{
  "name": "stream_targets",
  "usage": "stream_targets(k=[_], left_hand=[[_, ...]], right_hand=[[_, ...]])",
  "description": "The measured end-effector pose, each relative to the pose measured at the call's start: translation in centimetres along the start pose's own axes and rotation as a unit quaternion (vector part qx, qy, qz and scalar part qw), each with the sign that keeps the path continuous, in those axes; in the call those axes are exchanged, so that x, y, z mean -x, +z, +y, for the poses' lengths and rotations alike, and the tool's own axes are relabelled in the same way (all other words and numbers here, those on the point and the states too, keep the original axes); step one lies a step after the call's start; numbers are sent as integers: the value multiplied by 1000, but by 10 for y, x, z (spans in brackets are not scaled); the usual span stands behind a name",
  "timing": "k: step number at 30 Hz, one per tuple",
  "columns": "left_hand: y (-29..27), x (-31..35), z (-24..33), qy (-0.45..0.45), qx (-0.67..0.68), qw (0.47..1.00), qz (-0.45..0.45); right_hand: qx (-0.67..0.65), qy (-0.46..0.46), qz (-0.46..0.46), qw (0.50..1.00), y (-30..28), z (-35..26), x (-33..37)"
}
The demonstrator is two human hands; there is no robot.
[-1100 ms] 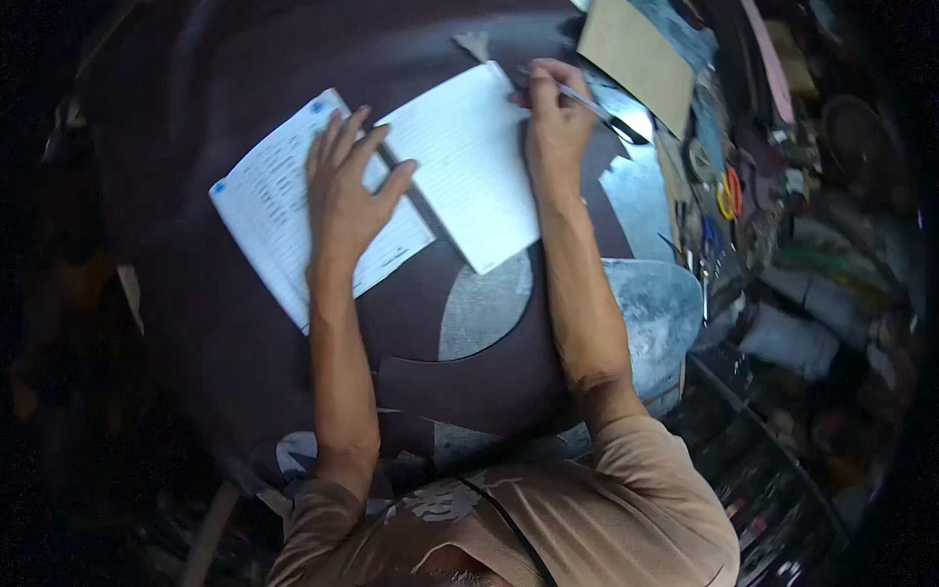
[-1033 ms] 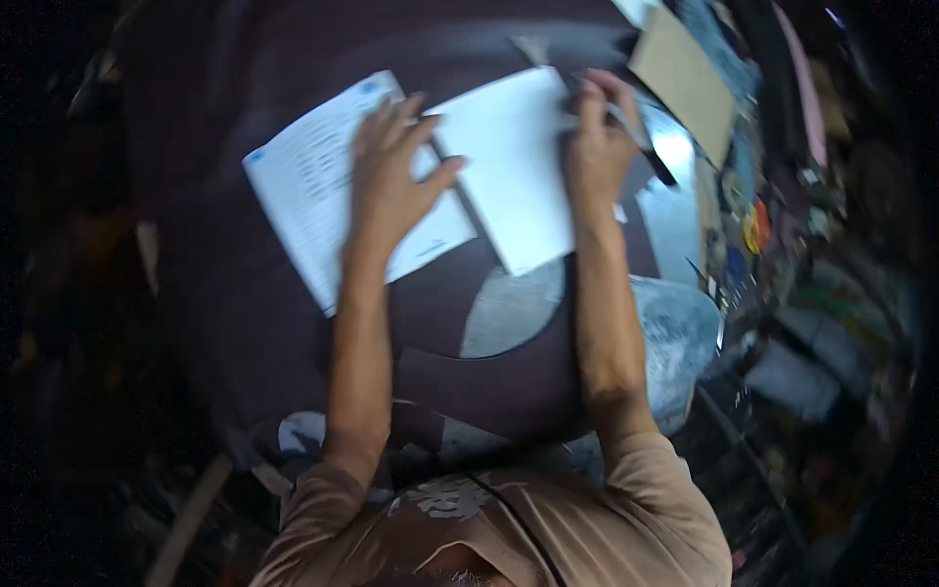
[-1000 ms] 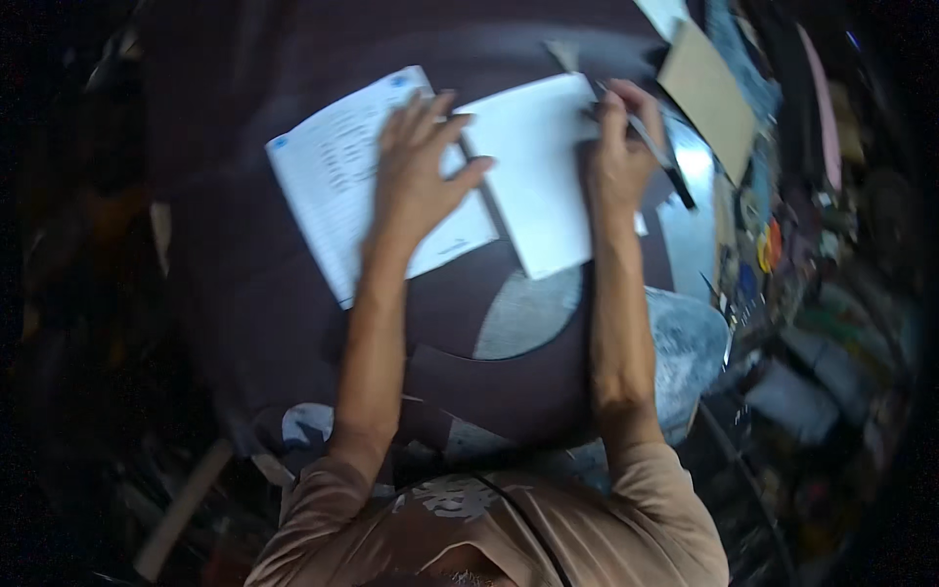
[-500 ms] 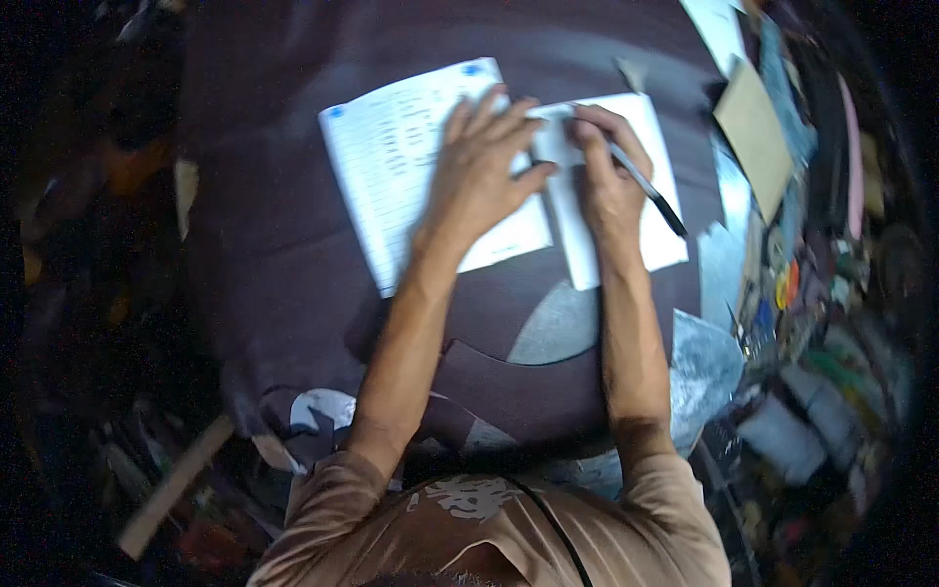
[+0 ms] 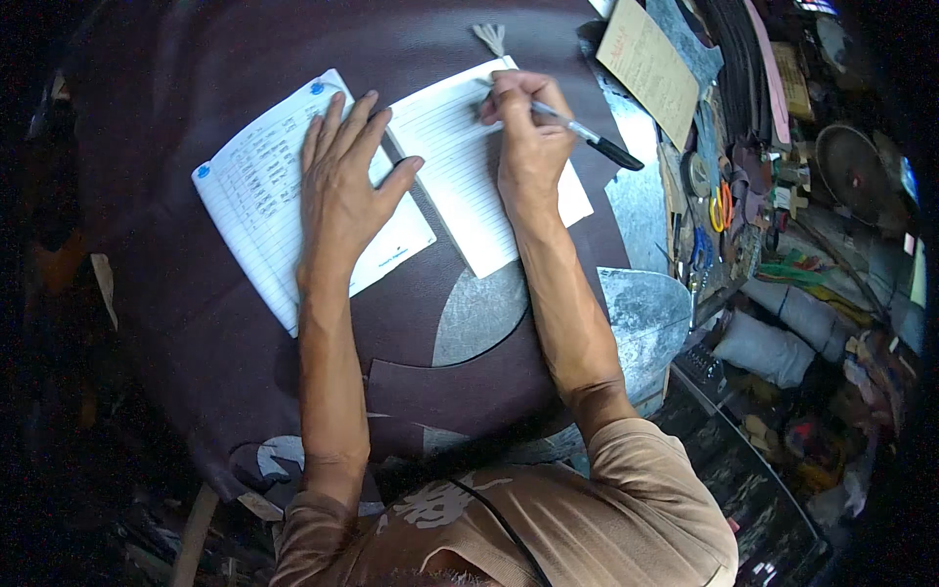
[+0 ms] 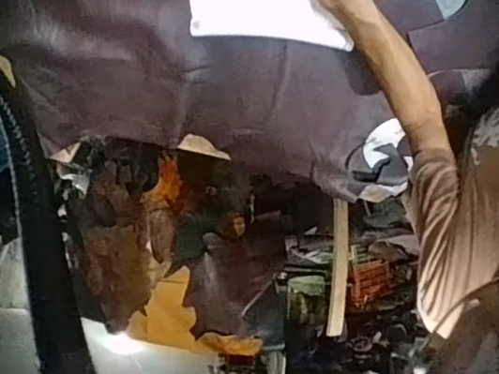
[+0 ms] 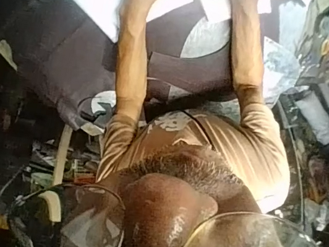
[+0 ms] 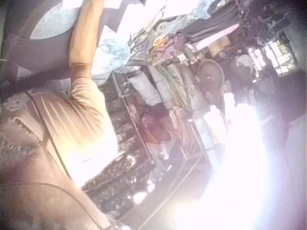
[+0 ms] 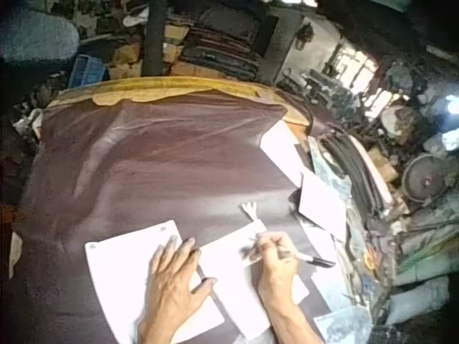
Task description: The person is writing inventory or production logs in a notebook while resting it on a leather sheet.
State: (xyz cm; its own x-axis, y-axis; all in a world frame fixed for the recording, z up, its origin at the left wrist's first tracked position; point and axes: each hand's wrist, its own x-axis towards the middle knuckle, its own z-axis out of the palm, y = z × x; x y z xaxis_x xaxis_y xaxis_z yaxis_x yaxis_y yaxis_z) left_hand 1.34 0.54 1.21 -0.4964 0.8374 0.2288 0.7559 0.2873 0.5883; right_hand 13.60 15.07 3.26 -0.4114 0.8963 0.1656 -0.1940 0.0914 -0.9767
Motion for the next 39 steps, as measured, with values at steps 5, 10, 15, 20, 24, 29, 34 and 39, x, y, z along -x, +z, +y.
stream_targets(k=[5, 10, 15, 20, 24, 29, 34, 39], left_hand=[[2, 1, -2, 6, -1, 1000, -12], [-2, -1, 1, 26, 13, 1000, -10], [-7, 4, -10, 20, 1, 1000, -4], [10, -1, 6, 9, 61, 998, 15], [-3, 6, -6, -2, 31, 999, 17], [2, 5, -5, 3, 50, 998, 30], [4, 2, -2, 14, 43, 999, 22], [-1, 0, -3, 22, 19, 999, 29]], right_hand=[[-25, -42, 102, 994, -12, -8, -17], [144, 52, -83, 985, 6, -18, 6], [234, 34, -153, 960, 20, 6, 18], [212, 60, -123, 968, 2, 3, 15], [198, 53, -137, 969, 22, 7, 25], [173, 61, -93, 979, 31, -2, 35], [113, 64, -70, 989, 22, -12, 27], [155, 44, -75, 984, 7, -10, 10]])
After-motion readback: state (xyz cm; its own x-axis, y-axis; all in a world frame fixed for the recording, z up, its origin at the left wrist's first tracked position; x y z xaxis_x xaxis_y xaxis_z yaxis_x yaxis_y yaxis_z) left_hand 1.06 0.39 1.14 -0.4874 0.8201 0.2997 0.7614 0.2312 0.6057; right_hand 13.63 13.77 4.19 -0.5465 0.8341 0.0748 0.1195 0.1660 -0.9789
